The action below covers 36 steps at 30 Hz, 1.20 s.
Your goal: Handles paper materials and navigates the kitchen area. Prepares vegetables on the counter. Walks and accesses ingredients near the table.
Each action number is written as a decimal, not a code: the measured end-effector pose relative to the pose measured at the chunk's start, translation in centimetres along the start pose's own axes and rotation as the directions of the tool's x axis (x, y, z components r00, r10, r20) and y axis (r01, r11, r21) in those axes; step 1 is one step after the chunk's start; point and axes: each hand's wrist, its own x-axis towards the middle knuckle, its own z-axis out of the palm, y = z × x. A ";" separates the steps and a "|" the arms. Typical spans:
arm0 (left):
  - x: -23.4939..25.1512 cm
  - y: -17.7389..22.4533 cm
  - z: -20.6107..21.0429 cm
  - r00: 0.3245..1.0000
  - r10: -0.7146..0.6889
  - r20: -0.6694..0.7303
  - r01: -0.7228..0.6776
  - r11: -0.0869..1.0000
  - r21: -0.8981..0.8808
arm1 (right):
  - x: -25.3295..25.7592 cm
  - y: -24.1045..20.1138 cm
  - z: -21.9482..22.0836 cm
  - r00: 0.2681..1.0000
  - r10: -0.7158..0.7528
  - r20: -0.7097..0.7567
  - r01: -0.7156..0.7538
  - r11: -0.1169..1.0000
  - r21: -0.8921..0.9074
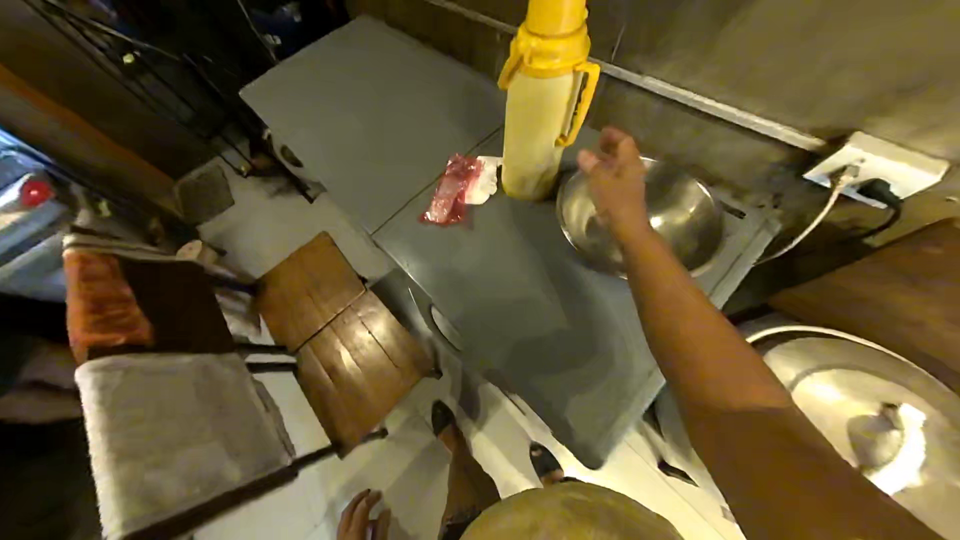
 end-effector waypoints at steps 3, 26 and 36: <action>8.1 0.1 -4.7 0.988 0.148 -0.035 -0.144 0.985 0.095 | 5.6 -1.8 1.9 0.990 0.019 -0.138 -0.016 1.000 0.024; 49.8 28.3 -6.7 0.906 0.386 0.174 -0.400 0.915 0.048 | 9.2 -5.7 4.4 0.930 0.368 0.003 -0.347 0.879 -0.327; 51.7 28.0 -4.5 0.895 0.276 0.350 -0.251 0.961 -0.115 | 11.8 -6.5 2.2 0.683 0.687 0.248 -0.645 0.727 -0.234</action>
